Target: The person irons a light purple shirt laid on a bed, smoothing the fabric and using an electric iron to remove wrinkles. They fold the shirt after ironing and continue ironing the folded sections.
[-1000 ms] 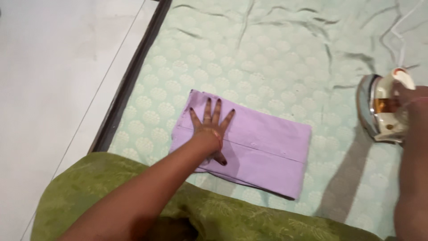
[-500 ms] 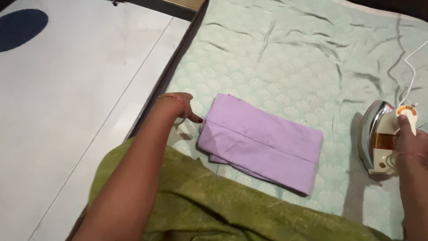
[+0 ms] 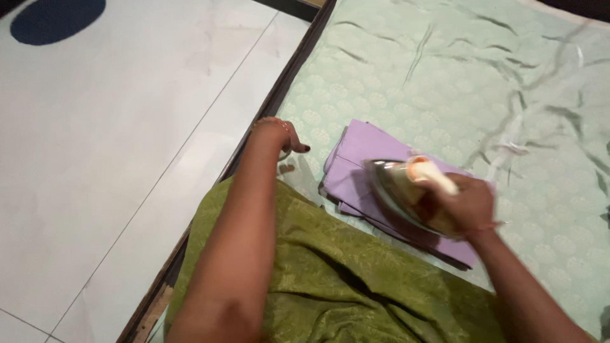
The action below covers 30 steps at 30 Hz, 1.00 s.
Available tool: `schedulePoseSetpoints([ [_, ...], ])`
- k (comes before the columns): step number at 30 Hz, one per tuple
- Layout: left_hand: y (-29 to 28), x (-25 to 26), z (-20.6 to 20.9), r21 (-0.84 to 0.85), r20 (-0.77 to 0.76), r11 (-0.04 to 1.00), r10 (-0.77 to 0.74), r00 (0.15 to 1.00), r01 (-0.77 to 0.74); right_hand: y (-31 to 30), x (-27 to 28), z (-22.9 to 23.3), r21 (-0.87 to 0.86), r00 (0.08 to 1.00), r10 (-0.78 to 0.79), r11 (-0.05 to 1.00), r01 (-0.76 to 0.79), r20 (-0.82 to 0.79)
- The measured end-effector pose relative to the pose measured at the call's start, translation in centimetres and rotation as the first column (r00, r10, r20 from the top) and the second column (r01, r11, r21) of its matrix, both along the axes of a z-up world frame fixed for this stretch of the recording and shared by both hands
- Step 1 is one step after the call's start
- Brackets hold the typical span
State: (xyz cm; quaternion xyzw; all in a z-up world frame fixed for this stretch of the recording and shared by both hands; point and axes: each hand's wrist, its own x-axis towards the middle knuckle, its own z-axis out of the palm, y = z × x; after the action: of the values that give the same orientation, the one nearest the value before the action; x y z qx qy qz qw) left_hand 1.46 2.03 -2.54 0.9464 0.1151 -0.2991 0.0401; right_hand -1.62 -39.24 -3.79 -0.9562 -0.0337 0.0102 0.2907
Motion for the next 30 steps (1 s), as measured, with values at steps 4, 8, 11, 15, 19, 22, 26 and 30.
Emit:
schedulePoseSetpoints([
  [4, 1.4, 0.6, 0.4, -0.029, 0.071, 0.999, 0.046, 0.996, -0.044, 8.2, -1.6, -0.7, -0.157, 0.983, 0.044, 0.985, -0.073, -0.179],
  [8, 0.9, 1.5, 2.0, -0.12, 0.054, 0.989, 0.094, 0.994, -0.087, 12.5, -1.8, 1.1, -0.289, 0.987, 0.153, 0.948, -0.135, 0.04],
  [11, -0.2, 2.7, 2.9, -0.159, 0.109, 0.985, 0.087, 0.99, -0.069, 15.6, -1.0, 2.1, -0.356, 0.995, 0.104, 0.93, -0.093, 0.012],
  [15, -0.9, 3.4, 3.0, -0.145, 0.128, 0.989, 0.053, 0.99, -0.034, 18.9, 1.7, 3.1, -0.41, 0.993, 0.063, 0.907, -0.1, -0.104],
  [19, -0.7, 2.3, 3.5, -0.118, 0.119, 0.993, 0.03, 0.992, -0.016, 19.3, 3.1, 3.2, -0.276, 0.976, 0.159, 0.941, -0.195, -0.148],
  [22, -0.2, 1.0, 4.3, -0.121, 0.071, 0.991, 0.067, 0.995, -0.058, 18.3, 3.7, 2.0, -0.268, 0.93, 0.195, 0.921, -0.282, -0.311],
  [26, 0.1, 0.3, 4.7, -0.101, 0.059, 0.995, 0.034, 0.998, -0.028, 14.6, 2.6, -0.2, -0.328, 0.857, 0.33, 0.821, -0.467, -0.396],
  [30, -0.6, 1.0, 4.0, -0.122, 0.126, 0.992, 0.03, 0.992, -0.015, 11.0, -0.2, -0.7, -0.394, 0.852, 0.37, 0.768, -0.504, -0.37],
])
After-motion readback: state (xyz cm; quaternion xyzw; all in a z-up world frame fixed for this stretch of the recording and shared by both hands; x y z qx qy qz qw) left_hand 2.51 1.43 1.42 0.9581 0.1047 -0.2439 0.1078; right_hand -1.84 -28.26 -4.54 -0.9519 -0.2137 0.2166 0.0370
